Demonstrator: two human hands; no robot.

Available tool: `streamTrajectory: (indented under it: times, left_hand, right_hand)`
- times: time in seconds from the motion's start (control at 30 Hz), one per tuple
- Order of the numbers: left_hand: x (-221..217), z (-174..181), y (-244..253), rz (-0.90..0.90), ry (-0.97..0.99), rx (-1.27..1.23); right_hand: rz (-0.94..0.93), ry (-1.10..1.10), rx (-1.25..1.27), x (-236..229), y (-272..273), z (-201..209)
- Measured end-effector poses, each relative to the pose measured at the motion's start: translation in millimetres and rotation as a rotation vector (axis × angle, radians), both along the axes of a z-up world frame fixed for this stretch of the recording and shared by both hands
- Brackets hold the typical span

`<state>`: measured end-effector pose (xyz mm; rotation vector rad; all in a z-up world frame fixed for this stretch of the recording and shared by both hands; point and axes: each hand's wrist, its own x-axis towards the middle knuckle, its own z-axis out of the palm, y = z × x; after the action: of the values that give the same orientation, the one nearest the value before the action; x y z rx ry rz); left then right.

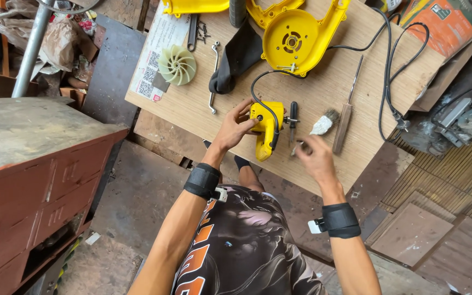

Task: The person works at a workbench on a disassembled yellow blower. They handle the motor housing, remove a switch and small circuit board, and use a brush to sweep dust from the motor, armature, and internal components while holding parts steady by hand.

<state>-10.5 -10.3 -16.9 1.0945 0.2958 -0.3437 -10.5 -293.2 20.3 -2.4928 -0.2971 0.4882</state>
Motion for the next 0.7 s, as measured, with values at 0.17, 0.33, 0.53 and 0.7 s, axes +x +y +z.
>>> streamTrajectory:
  times: [0.17, 0.33, 0.53, 0.7]
  left_hand:
    - [-3.7, 3.1, -1.6, 0.019, -0.051, -0.008]
    - [-6.6, 1.6, -4.1, 0.028, -0.07, -0.01]
    - [-8.1, -3.0, -6.8, 0.059, -0.068, -0.062]
    - [-7.7, -5.6, -7.1, 0.048, -0.076, -0.037]
  right_hand:
    - [-0.102, -0.08, 0.437, 25.8, 31.1, 45.0]
    - [0.127, -0.09, 0.461, 46.6, 67.4, 48.9]
    - [0.058, 0.242, 0.49, 57.1, 99.1, 57.9]
    - [0.186, -0.046, 0.314, 62.0, 108.2, 60.8]
